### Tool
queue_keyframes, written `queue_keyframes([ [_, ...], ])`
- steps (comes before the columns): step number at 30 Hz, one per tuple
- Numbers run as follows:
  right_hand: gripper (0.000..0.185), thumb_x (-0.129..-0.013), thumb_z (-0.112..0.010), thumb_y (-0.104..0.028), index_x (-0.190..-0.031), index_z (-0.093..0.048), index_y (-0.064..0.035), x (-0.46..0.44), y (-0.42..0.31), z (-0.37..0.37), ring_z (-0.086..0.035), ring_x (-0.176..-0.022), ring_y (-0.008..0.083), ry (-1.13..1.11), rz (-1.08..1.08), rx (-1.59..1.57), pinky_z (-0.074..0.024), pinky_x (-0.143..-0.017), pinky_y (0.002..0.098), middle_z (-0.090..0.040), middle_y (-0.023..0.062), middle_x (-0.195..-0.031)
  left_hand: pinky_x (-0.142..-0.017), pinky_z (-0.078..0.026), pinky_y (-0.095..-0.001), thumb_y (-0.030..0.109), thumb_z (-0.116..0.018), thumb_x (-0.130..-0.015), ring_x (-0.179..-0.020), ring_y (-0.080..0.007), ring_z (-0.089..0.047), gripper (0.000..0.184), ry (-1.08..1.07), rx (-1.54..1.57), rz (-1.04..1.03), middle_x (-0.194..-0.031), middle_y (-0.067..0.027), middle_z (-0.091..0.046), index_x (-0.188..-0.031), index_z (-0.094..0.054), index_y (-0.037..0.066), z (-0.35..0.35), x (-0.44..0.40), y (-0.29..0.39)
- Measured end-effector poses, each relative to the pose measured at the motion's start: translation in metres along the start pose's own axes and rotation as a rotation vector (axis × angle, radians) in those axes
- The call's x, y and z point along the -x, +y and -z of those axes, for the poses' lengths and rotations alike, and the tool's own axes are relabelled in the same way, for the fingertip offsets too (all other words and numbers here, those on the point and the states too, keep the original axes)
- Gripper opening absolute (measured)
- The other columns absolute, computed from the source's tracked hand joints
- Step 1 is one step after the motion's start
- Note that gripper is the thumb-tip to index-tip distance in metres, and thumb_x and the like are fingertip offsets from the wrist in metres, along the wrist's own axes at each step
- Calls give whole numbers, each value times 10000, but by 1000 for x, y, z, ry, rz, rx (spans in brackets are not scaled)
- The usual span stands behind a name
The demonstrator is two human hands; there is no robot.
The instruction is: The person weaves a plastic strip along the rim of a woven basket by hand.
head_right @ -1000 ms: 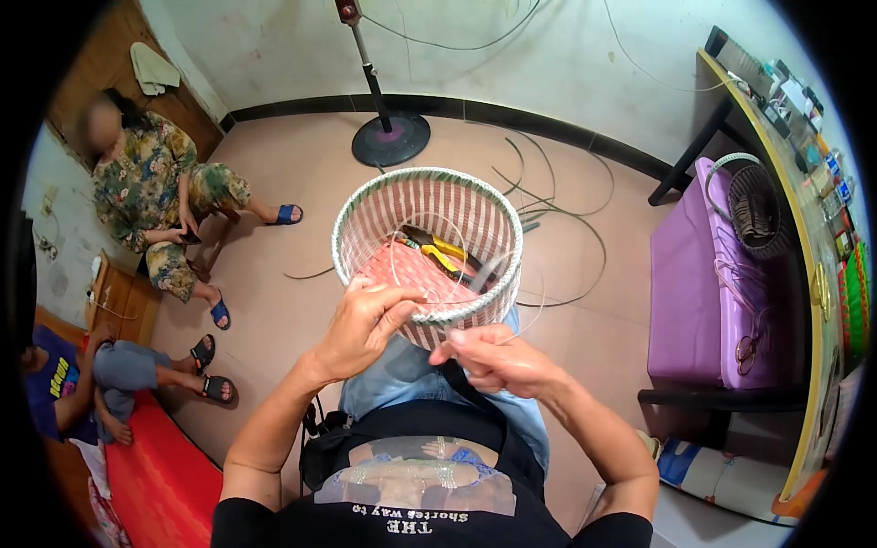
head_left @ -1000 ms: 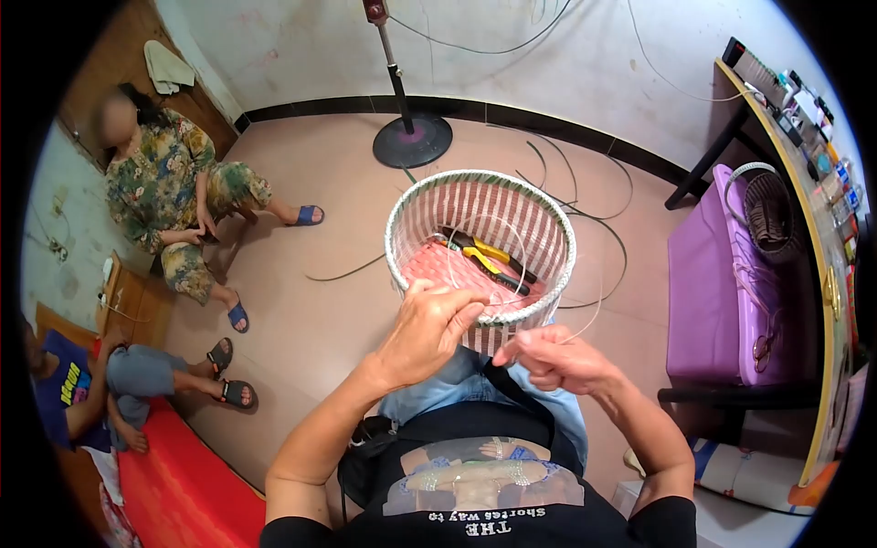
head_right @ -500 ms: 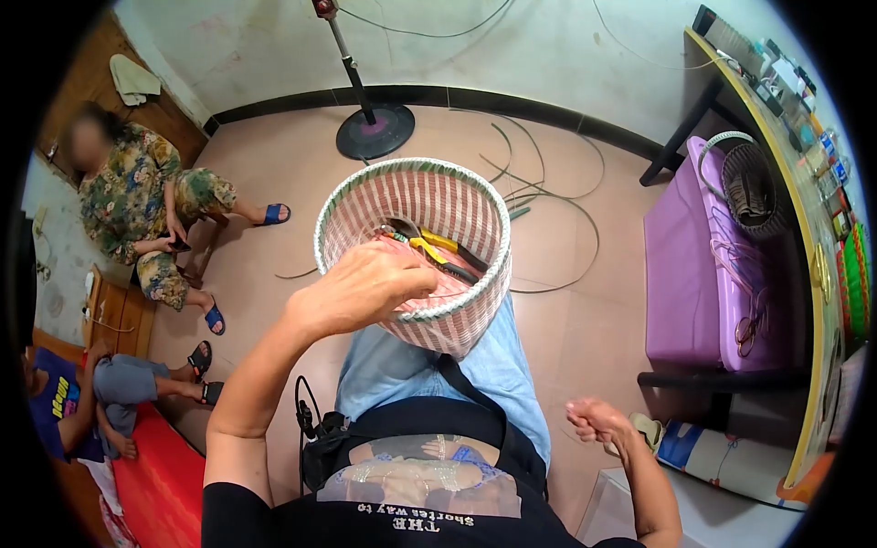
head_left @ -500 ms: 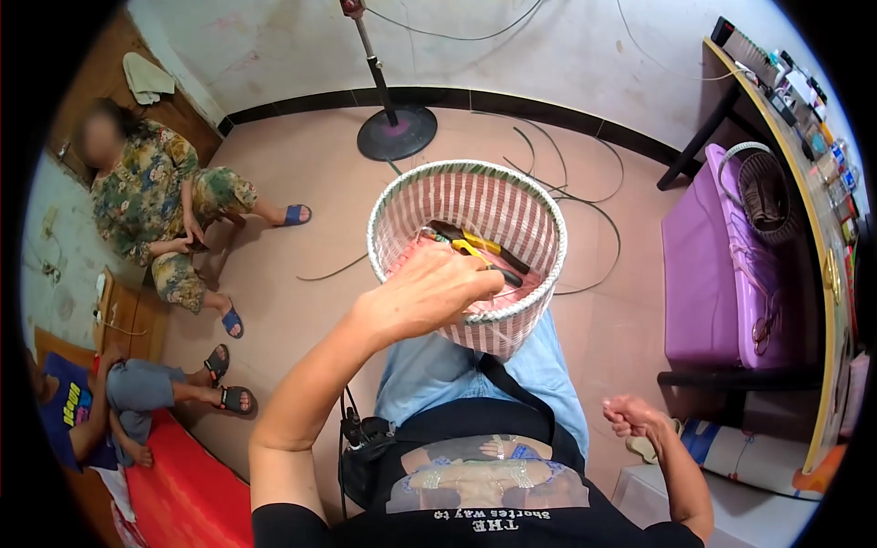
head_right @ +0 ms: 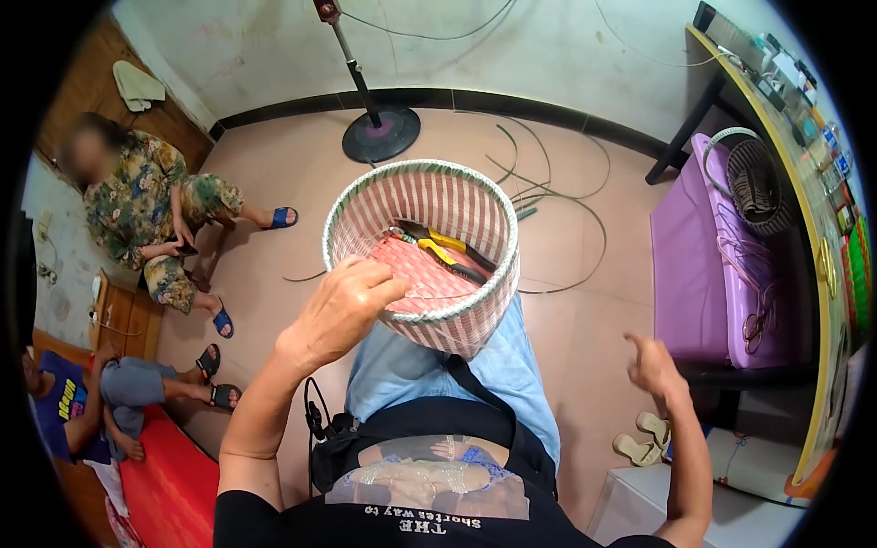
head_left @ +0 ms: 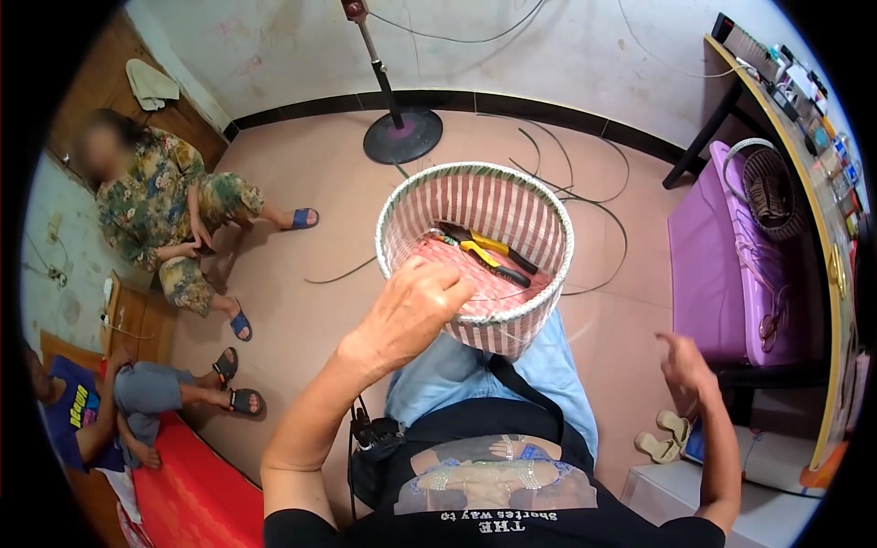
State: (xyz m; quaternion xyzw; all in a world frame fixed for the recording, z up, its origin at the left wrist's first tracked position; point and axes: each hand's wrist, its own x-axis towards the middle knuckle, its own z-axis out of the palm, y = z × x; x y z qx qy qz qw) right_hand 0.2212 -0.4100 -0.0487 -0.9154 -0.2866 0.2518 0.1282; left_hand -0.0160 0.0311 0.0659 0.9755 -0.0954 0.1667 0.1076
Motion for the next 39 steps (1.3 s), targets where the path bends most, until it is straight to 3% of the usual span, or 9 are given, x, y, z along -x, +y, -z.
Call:
queue_keyframes([
  [3,249,-920,-599,-205,-998,-669,21,-10,-153,50,-296,-437,39,87,-13,-759,-235,-408,248,-410,-52,-535,-822,-444,-374,30,-603,-755,-839,-260,-598,237,-10,68,-12,-801,-87,-596,-986,-657,30,3,1,-3],
  [5,297,-975,-546,-276,-978,-683,-13,-19,-186,53,-297,-460,14,-234,60,-1033,-214,-425,209,-408,-88,-558,-820,-445,-374,15,-621,-737,-826,-259,-599,270,35,86,-35,-784,-82,-598,-1003,-666,34,7,0,-7],
  [9,320,-974,-579,-316,-904,-701,-28,-22,-252,26,-289,-451,18,-436,280,-893,-208,-410,217,-403,-95,-551,-831,-437,-377,7,-646,-710,-882,-261,-585,262,-58,107,-51,-830,-84,-600,-963,-686,61,11,3,-14],
  [15,225,-949,-630,-188,-955,-669,33,-16,-266,-11,-296,-458,15,-824,107,-1221,-209,-409,207,-421,-79,-578,-845,-429,-408,0,-636,-678,-896,-292,-585,129,-186,234,-111,-851,-117,-573,-797,-673,32,16,-12,-20],
  [20,204,-882,-725,-180,-835,-659,6,-6,-272,-45,-345,-516,-5,8,304,-984,-246,-449,188,-467,-101,-603,-731,-443,-415,21,-637,-704,-851,-325,-578,72,-334,381,-104,-806,-139,-534,-767,-642,-15,2,-31,-29],
  [23,175,-881,-723,-154,-822,-659,-2,-4,-275,-43,-361,-524,-1,107,251,-888,-263,-464,187,-478,-96,-602,-673,-423,-406,66,-664,-759,-775,-315,-550,126,-419,524,-90,-778,-142,-495,-856,-660,-13,-8,-35,-32],
  [29,225,-915,-685,-189,-785,-664,-6,-2,-269,-44,-410,-540,7,-367,177,-1174,-321,-472,205,-527,-56,-629,-674,-445,-430,96,-635,-827,-748,-366,-573,140,-399,703,-56,-772,-182,-536,-830,-604,-41,-19,-28,-37],
  [35,209,-907,-670,-130,-740,-638,-7,10,-218,-35,-438,-518,37,-749,114,-1425,-309,-458,225,-559,-20,-626,-692,-485,-422,247,-679,-864,-795,-386,-613,343,-383,780,91,-876,-212,-619,-1064,-587,-15,0,-18,-23],
  [39,193,-825,-693,-55,-673,-638,51,27,-189,-13,-457,-532,95,-709,226,-1170,-331,-506,267,-562,45,-610,-692,-488,-421,217,-731,-783,-785,-359,-617,360,-202,580,80,-856,-161,-628,-1038,-604,-3,-7,-11,-9],
])
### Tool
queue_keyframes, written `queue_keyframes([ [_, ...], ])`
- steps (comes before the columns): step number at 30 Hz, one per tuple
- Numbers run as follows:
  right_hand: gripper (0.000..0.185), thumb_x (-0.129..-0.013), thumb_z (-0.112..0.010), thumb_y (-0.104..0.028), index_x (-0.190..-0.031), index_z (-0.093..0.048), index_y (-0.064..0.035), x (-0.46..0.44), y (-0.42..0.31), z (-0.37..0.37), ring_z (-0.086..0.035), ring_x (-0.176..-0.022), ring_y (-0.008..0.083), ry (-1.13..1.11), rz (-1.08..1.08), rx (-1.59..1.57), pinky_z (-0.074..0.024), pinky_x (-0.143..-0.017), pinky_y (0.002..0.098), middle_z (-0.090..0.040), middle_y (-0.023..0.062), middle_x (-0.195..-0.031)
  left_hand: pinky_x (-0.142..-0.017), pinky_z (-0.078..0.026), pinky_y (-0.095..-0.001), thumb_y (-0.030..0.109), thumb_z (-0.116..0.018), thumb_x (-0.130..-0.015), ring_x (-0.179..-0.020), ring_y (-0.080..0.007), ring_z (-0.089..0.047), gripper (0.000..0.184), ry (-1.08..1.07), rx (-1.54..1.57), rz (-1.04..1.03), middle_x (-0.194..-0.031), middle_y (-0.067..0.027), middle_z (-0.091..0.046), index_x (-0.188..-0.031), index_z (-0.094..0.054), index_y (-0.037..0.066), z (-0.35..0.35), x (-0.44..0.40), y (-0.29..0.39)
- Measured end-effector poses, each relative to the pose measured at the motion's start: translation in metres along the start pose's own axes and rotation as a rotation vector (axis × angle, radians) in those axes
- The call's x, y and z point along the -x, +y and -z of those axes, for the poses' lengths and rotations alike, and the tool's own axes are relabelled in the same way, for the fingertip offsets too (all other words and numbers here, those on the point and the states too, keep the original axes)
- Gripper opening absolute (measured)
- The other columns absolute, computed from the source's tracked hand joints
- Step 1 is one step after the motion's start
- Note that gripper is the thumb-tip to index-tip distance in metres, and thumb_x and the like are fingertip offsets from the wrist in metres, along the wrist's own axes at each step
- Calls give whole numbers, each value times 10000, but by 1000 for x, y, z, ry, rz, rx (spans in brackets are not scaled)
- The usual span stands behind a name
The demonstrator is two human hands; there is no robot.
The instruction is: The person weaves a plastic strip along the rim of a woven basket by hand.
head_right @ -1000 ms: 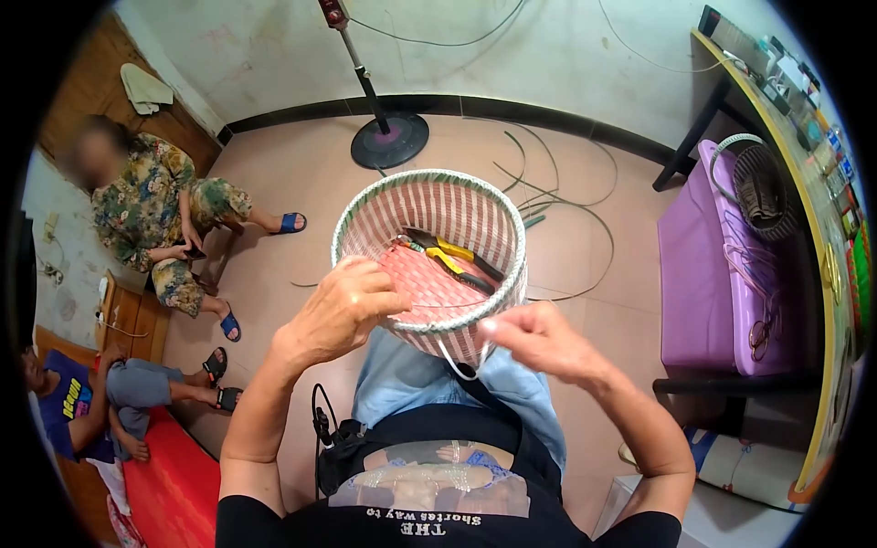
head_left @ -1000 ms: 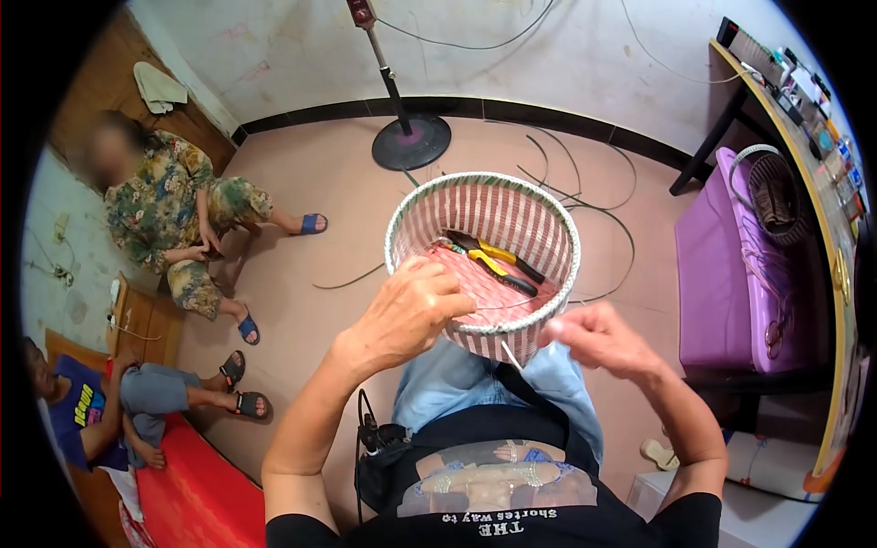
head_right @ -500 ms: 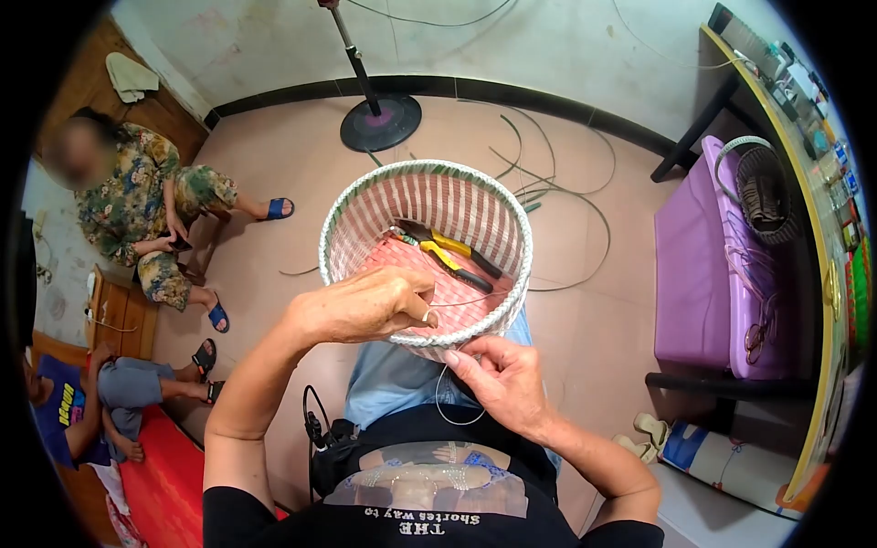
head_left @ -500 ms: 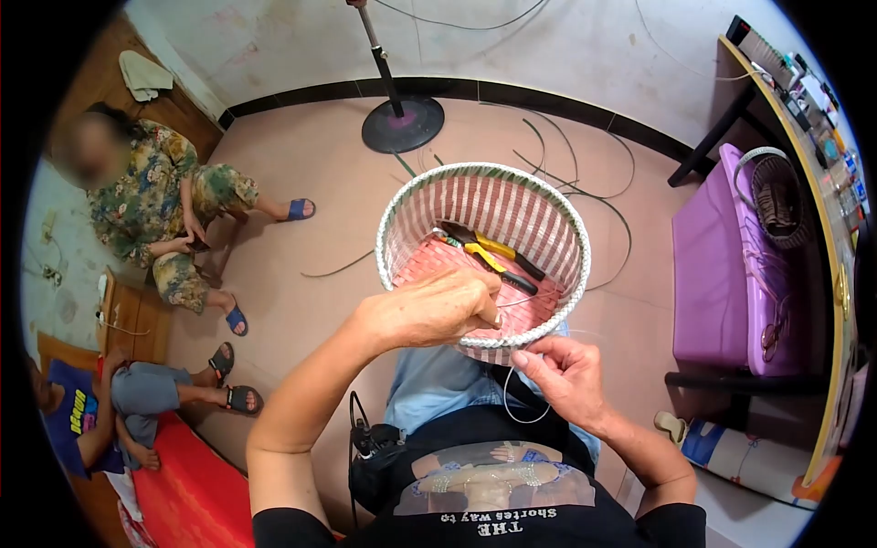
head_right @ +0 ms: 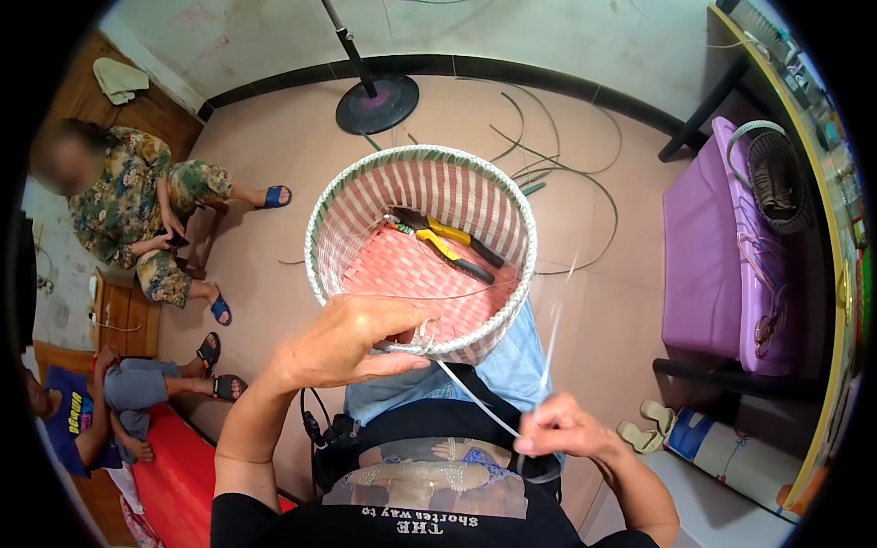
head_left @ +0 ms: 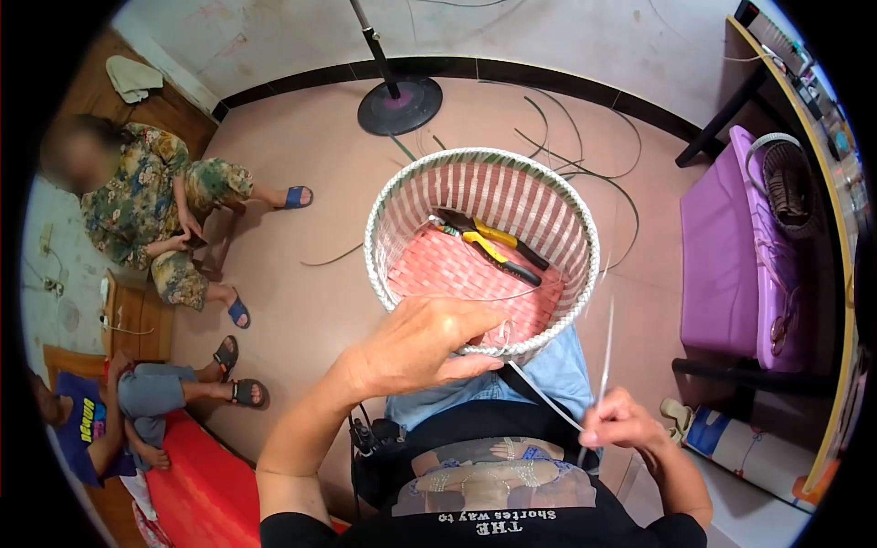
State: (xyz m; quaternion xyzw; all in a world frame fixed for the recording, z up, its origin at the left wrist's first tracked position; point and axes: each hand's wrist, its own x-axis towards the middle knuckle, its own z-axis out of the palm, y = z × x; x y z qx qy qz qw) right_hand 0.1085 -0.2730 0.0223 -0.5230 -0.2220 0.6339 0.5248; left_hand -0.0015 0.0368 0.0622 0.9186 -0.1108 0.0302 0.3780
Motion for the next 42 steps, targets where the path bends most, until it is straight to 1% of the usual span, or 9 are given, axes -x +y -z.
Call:
queue_keyframes([
  [6,198,-885,-690,-57,-718,-626,29,37,28,26,-409,-608,42,-244,-180,-105,-300,-543,249,-523,-21,-649,-684,-474,-406,189,-731,-762,-755,-329,-602,243,52,20,24,-798,-125,-605,-912,-656,14,-8,7,6],
  [10,190,-905,-698,-143,-791,-656,2,31,27,25,-412,-650,43,-22,-203,51,-321,-576,224,-493,-60,-670,-718,-471,-403,193,-735,-759,-801,-326,-601,249,48,40,64,-805,-122,-608,-914,-667,11,-10,8,11],
  [15,266,-869,-743,-257,-840,-692,2,14,33,34,-500,-657,48,126,-247,271,-404,-580,238,-601,-29,-709,-749,-474,-410,185,-746,-745,-857,-339,-603,290,-24,97,100,-846,-128,-619,-961,-661,12,-7,8,10],
  [18,333,-873,-731,-312,-839,-687,16,10,-30,21,-477,-614,60,345,-476,810,-397,-545,268,-587,-25,-685,-772,-476,-415,178,-749,-741,-895,-344,-607,332,-101,134,129,-902,-132,-629,-1010,-643,14,-3,7,10],
  [22,269,-903,-691,-242,-894,-693,27,-4,-38,-1,-496,-587,64,493,-25,399,-410,-524,255,-590,3,-656,-798,-479,-402,198,-744,-760,-916,-330,-616,368,-128,177,132,-962,-126,-645,-1061,-631,21,0,4,8],
  [26,265,-933,-652,-188,-1132,-642,-14,-51,-34,-32,-432,-587,31,138,16,391,-361,-511,228,-526,-26,-656,-817,-481,-375,231,-733,-795,-923,-302,-629,367,-151,197,138,-990,-113,-664,-1089,-645,30,3,4,6],
  [28,217,-946,-638,-174,-1075,-667,-2,-70,-28,-48,-398,-575,16,76,-29,107,-324,-491,223,-515,-55,-644,-813,-481,-391,210,-734,-780,-935,-313,-626,358,-151,221,147,-984,-117,-658,-1075,-635,33,3,4,5],
  [37,197,-938,-637,-133,-785,-665,-12,-81,5,-50,-344,-534,-14,236,178,26,-250,-467,208,-461,-103,-596,-691,-487,-370,172,-762,-729,-793,-284,-633,267,-1,146,168,-818,-89,-637,-937,-663,38,-10,1,13],
  [42,247,-926,-622,-110,-695,-594,-30,-80,8,-40,-366,-548,2,131,86,-128,-269,-484,216,-471,-76,-603,-663,-481,-362,121,-760,-695,-741,-252,-629,206,64,57,129,-771,-67,-631,-875,-687,53,-15,4,11],
])
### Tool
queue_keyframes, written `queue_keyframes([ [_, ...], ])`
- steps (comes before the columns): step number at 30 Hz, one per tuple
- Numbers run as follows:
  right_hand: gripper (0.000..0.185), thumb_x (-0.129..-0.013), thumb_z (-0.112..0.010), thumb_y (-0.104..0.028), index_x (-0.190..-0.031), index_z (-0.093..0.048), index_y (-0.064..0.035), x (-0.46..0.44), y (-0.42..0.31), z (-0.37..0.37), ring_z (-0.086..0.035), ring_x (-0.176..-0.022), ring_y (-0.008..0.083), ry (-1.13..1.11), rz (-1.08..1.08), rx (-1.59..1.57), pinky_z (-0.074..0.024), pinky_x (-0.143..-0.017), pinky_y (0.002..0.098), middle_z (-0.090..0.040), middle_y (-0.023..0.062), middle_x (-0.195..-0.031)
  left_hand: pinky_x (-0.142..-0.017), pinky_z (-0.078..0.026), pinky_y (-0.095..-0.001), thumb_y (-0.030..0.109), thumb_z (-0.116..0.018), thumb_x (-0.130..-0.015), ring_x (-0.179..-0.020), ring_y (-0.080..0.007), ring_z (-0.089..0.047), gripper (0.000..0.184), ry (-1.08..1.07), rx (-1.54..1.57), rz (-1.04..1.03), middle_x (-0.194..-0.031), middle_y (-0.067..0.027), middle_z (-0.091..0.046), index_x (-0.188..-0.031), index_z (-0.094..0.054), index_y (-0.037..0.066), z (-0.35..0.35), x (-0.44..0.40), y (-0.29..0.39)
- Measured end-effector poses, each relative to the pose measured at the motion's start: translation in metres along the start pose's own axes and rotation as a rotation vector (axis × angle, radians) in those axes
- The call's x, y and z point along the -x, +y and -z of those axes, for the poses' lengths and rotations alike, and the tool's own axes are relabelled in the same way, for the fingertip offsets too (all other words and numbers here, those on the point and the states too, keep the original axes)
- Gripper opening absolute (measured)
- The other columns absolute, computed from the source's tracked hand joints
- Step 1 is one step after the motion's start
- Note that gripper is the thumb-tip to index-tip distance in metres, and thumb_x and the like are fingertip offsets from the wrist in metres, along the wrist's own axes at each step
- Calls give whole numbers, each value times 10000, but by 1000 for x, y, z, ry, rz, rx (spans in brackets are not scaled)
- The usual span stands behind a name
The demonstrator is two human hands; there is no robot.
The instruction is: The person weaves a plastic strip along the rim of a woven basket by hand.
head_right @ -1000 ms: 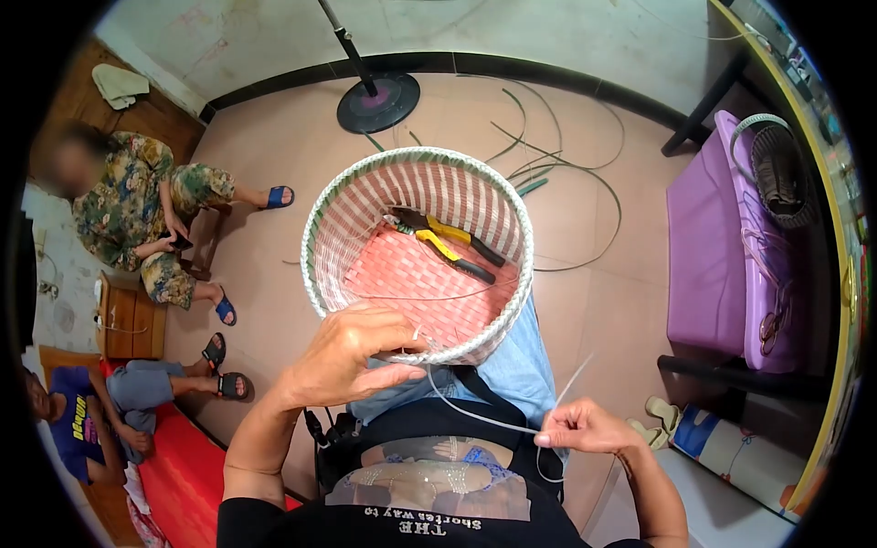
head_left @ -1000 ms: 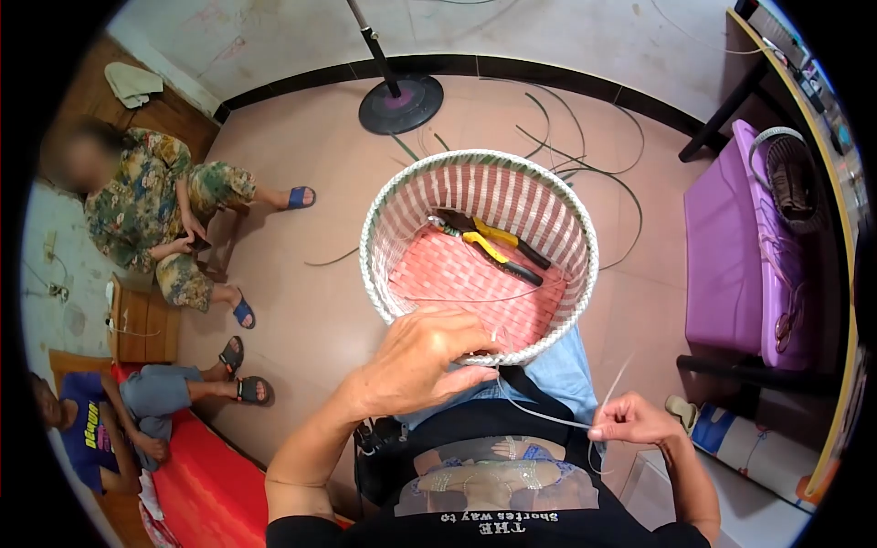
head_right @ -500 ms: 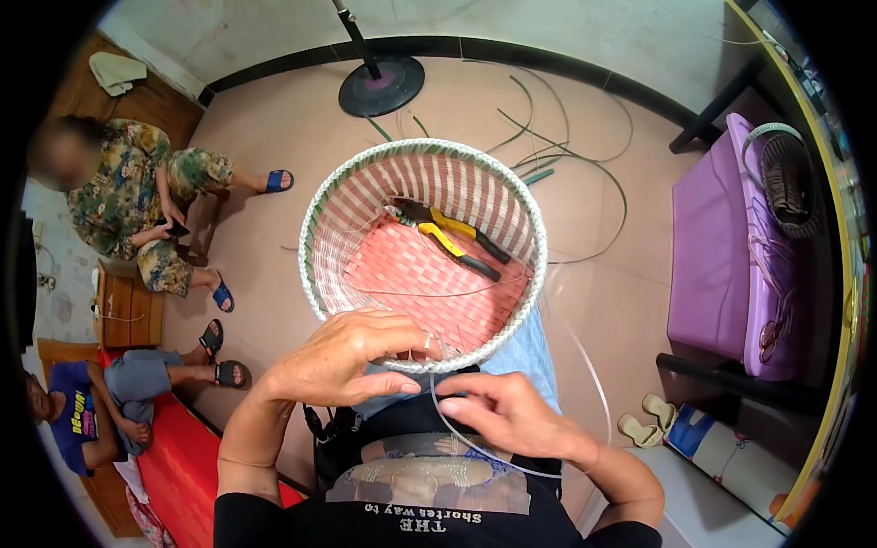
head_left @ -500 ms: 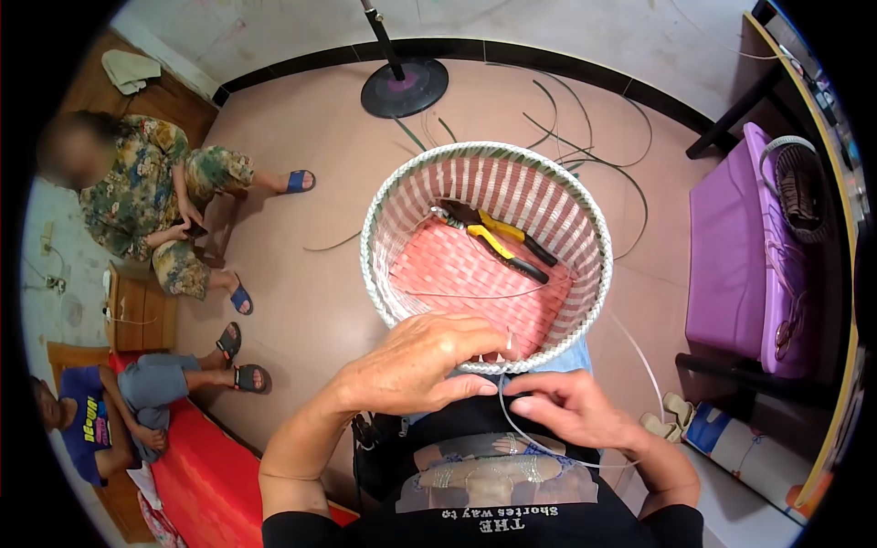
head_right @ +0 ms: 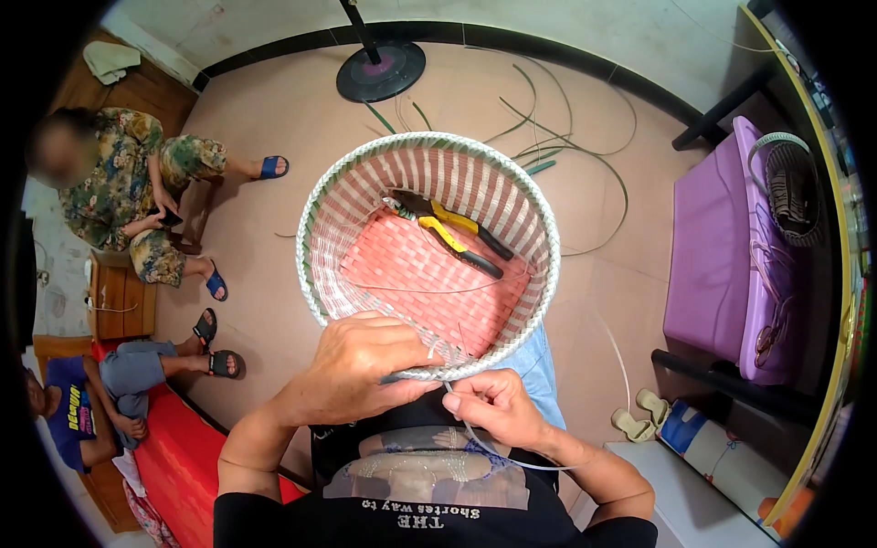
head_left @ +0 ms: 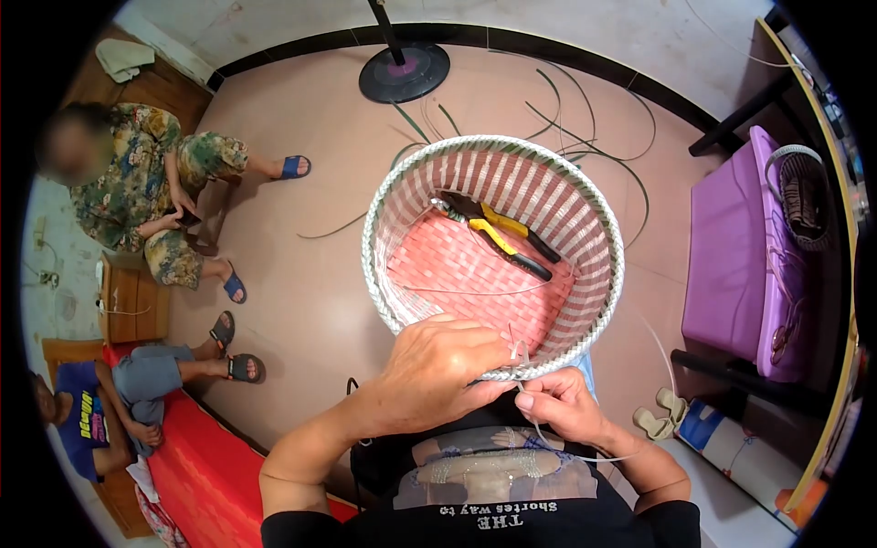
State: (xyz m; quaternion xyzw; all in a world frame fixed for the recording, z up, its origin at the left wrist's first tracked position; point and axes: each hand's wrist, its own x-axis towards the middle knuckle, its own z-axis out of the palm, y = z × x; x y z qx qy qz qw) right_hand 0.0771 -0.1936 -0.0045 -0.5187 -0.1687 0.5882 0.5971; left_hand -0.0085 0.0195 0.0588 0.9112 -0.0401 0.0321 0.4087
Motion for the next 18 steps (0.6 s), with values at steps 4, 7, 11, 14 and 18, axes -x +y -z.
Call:
queue_keyframes([
  [4,238,-933,-602,-99,-708,-587,-25,1,-3,2,-378,-538,22,-55,-22,-102,-284,-486,223,-486,-50,-606,-674,-460,-345,118,-760,-685,-718,-221,-622,191,34,-37,-36,-753,-50,-628,-857,-697,61,-3,2,0],
  [7,234,-938,-603,-99,-717,-579,-28,2,-3,2,-371,-524,30,-76,-25,-231,-282,-482,224,-481,-46,-608,-718,-445,-347,113,-757,-686,-707,-207,-615,178,54,-58,-59,-737,-46,-622,-844,-698,61,-4,3,0],
  [11,248,-944,-596,-111,-716,-569,-19,2,-13,-3,-377,-512,41,-101,-38,-367,-287,-476,225,-497,-21,-612,-796,-434,-381,112,-759,-692,-696,-205,-605,168,84,-99,-92,-720,-44,-617,-837,-693,58,-6,4,-1],
  [14,246,-945,-600,-119,-725,-574,-12,3,-20,-5,-372,-507,42,-69,-52,-327,-286,-471,230,-498,-10,-608,-856,-433,-409,127,-772,-693,-681,-206,-595,183,147,-155,-117,-710,-39,-613,-843,-690,60,-9,4,3],
  [18,249,-949,-605,-142,-740,-583,-8,5,-30,-7,-348,-487,40,-51,-105,-358,-276,-465,229,-487,-16,-600,-911,-433,-441,151,-786,-689,-664,-202,-588,212,236,-220,-132,-697,-33,-602,-856,-690,62,-17,7,7],
])
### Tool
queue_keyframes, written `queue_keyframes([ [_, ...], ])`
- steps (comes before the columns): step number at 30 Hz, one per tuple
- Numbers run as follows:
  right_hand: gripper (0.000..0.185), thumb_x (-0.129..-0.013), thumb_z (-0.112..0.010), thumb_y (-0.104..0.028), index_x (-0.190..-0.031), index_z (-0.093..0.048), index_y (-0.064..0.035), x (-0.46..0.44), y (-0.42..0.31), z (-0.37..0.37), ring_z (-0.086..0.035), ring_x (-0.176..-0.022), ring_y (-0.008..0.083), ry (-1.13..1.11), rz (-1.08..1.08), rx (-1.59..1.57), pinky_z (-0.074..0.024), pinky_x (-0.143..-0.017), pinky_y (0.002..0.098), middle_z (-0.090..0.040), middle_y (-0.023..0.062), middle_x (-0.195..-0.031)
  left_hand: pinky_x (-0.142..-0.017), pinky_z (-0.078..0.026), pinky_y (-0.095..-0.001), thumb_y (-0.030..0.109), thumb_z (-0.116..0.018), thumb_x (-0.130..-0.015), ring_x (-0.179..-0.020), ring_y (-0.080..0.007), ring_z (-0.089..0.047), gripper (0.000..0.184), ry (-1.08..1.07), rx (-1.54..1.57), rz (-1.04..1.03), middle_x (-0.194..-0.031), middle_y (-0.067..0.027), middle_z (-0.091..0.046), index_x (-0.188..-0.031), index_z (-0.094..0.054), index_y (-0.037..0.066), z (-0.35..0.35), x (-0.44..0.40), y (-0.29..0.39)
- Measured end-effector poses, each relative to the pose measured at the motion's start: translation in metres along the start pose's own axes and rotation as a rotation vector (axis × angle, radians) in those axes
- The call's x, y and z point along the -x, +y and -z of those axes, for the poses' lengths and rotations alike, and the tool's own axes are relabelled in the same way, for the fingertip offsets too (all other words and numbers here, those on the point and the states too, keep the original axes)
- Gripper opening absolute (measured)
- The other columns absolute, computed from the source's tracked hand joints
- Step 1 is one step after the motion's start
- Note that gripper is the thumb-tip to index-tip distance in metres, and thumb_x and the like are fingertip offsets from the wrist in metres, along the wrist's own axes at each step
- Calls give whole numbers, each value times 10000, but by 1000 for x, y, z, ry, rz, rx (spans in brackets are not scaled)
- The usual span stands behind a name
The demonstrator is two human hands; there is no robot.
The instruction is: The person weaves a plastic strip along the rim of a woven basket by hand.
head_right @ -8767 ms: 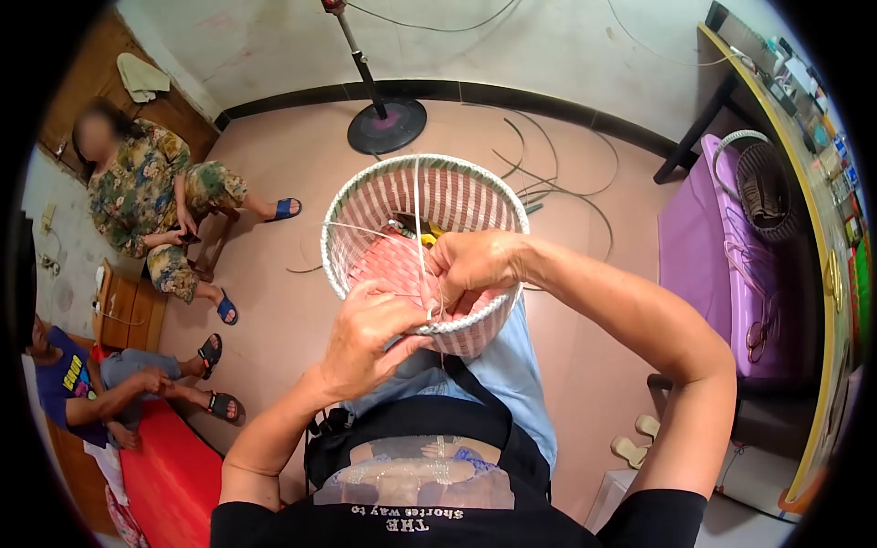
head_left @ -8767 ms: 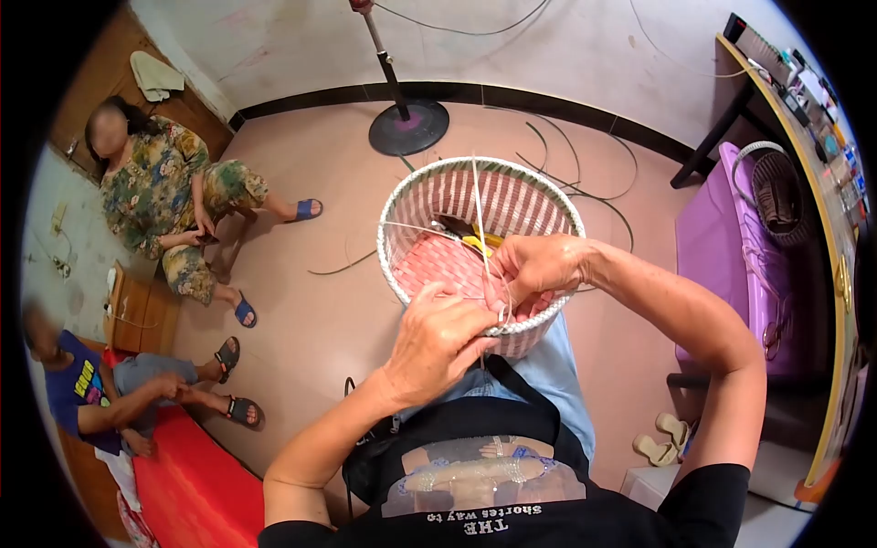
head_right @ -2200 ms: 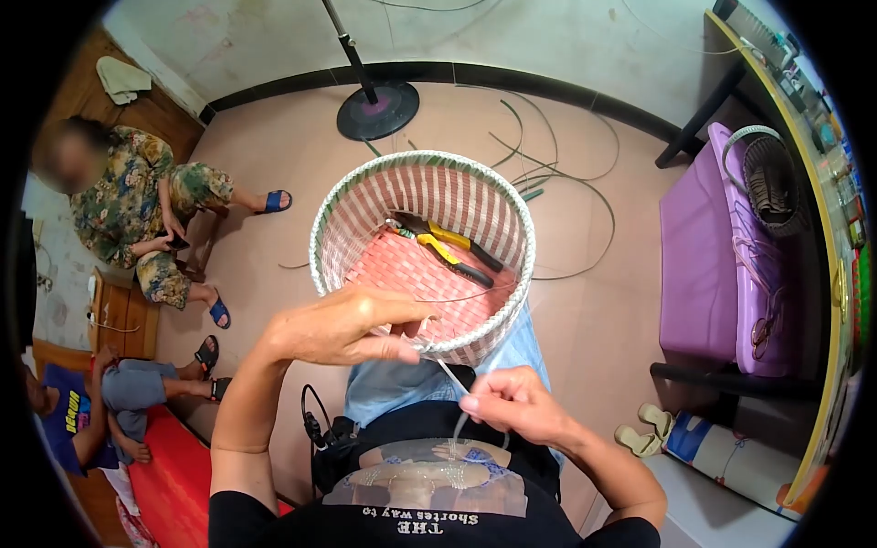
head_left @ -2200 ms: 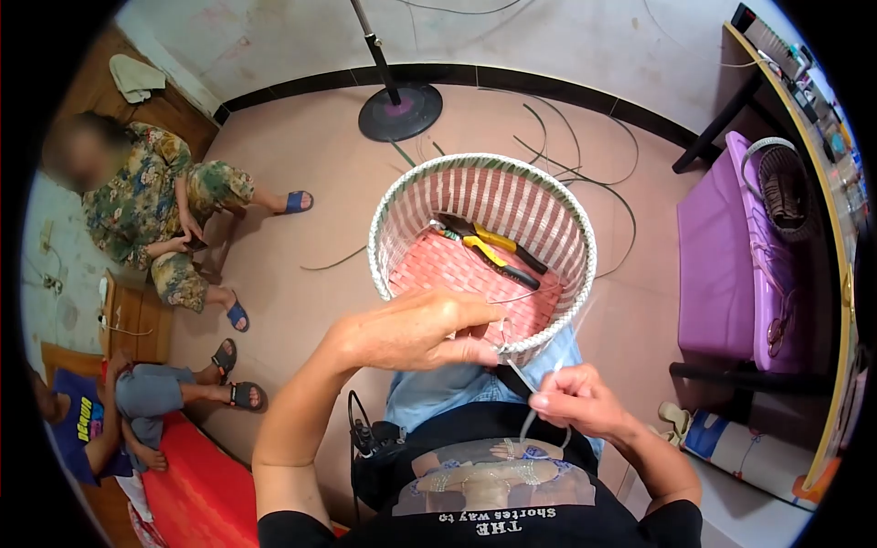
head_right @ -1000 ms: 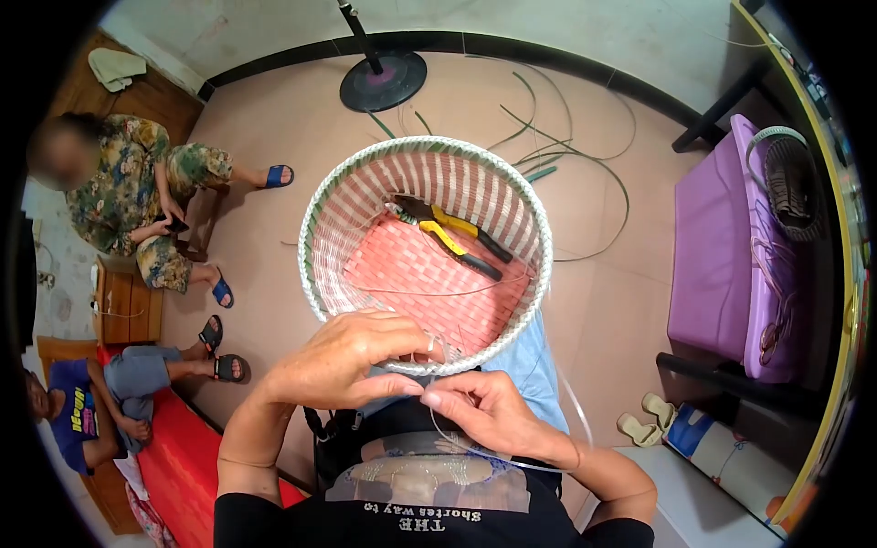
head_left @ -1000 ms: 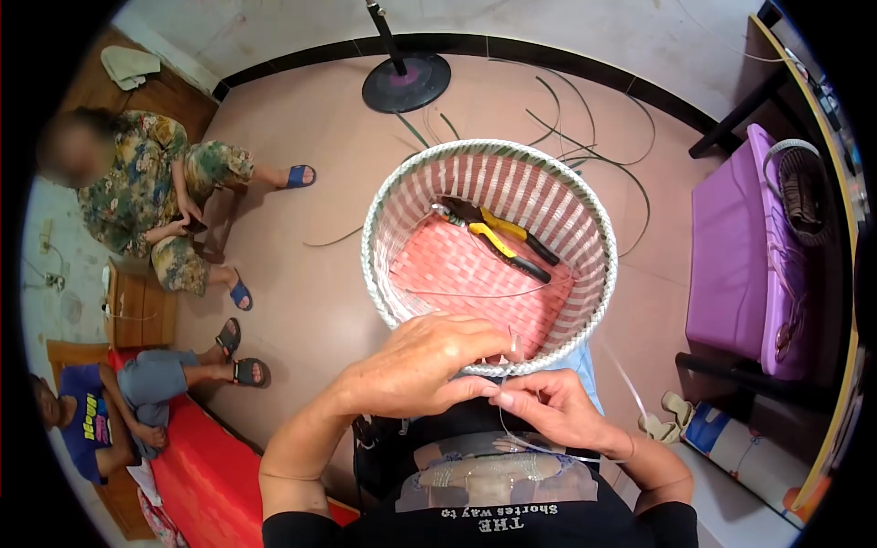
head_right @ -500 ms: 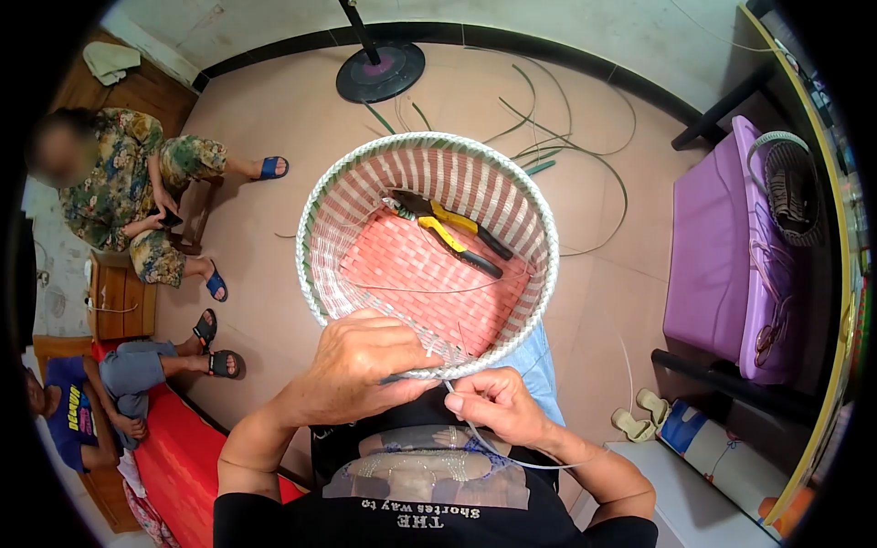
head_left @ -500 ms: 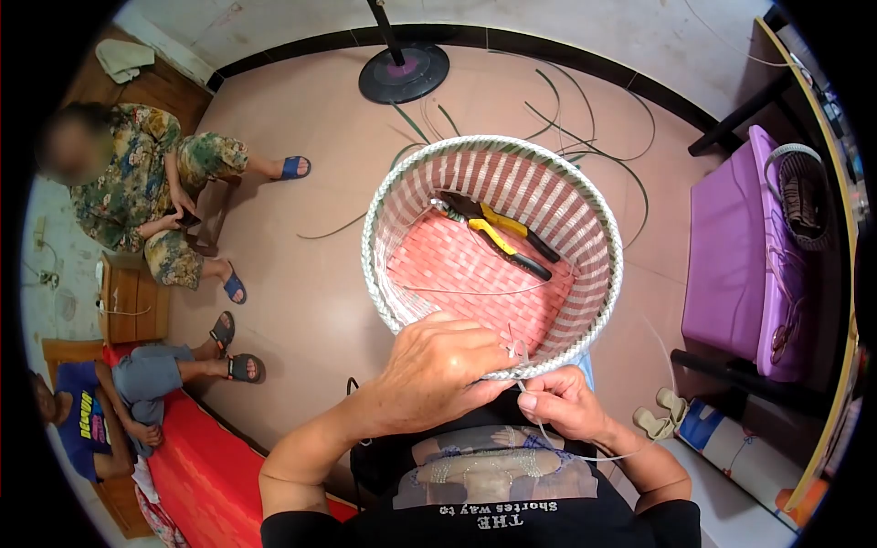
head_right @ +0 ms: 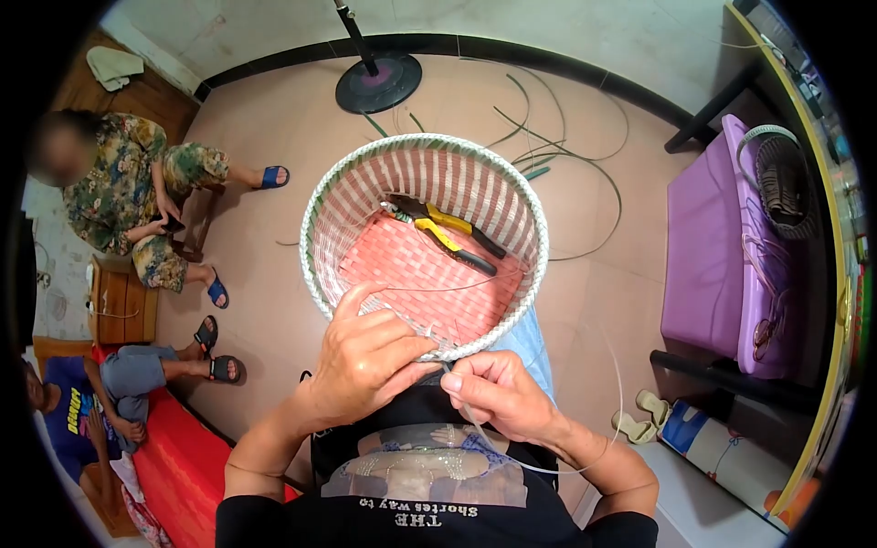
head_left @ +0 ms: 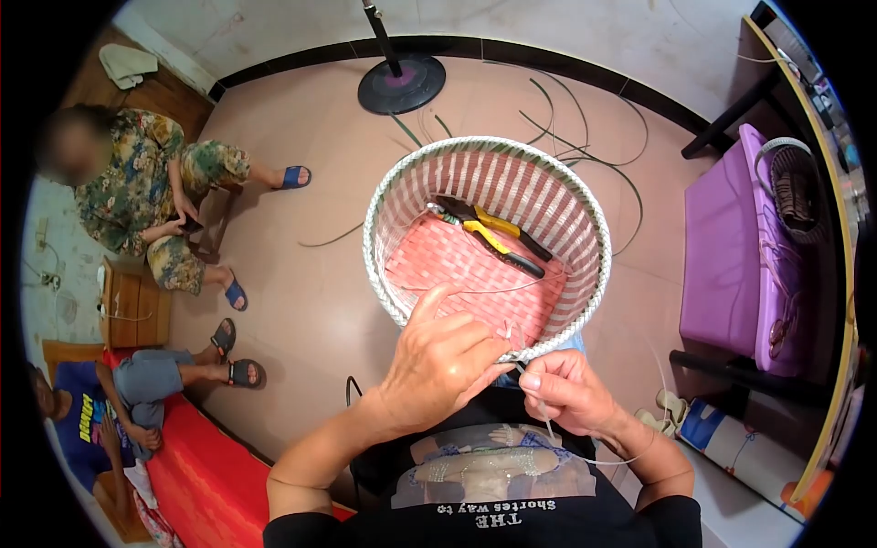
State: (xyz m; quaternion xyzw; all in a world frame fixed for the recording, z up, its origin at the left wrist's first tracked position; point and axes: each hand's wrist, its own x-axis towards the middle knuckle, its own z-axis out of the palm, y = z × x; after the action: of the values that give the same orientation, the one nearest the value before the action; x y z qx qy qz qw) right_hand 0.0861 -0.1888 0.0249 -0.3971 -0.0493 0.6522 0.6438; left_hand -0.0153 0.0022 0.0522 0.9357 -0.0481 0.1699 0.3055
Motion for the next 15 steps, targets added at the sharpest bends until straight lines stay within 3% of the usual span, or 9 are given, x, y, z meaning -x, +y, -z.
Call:
queue_keyframes([
  [8,251,-942,-619,-153,-735,-564,-22,0,-6,-9,-305,-440,40,26,-55,-92,-274,-456,226,-472,-21,-589,-923,-427,-445,162,-776,-677,-675,-211,-583,199,74,-49,-37,-703,-26,-586,-817,-665,75,-8,9,-10],
  [9,255,-952,-618,-179,-752,-577,-25,0,-9,-8,-336,-475,28,-13,-43,-33,-287,-462,224,-488,-29,-609,-924,-425,-446,163,-775,-677,-674,-210,-586,199,88,-51,-45,-703,-26,-591,-818,-663,77,-8,9,-10],
  [12,272,-967,-606,-218,-771,-592,-30,12,-27,-15,-380,-543,20,99,92,571,-313,-490,210,-476,-51,-619,-943,-408,-467,166,-769,-684,-688,-211,-600,199,92,-84,-55,-721,-32,-607,-832,-664,84,-8,10,-9],
  [13,263,-979,-590,-258,-846,-603,-31,20,-31,-8,-419,-656,22,92,60,627,-353,-560,205,-489,-60,-698,-954,-399,-475,166,-767,-688,-699,-213,-605,200,90,-89,-59,-731,-35,-612,-839,-664,83,-8,10,-8],
  [15,252,-985,-578,-269,-916,-599,-28,29,-33,-10,-420,-701,28,158,179,646,-368,-607,209,-498,-51,-764,-976,-381,-490,167,-762,-694,-721,-215,-614,203,86,-98,-67,-749,-42,-622,-851,-665,82,-7,9,-5],
])
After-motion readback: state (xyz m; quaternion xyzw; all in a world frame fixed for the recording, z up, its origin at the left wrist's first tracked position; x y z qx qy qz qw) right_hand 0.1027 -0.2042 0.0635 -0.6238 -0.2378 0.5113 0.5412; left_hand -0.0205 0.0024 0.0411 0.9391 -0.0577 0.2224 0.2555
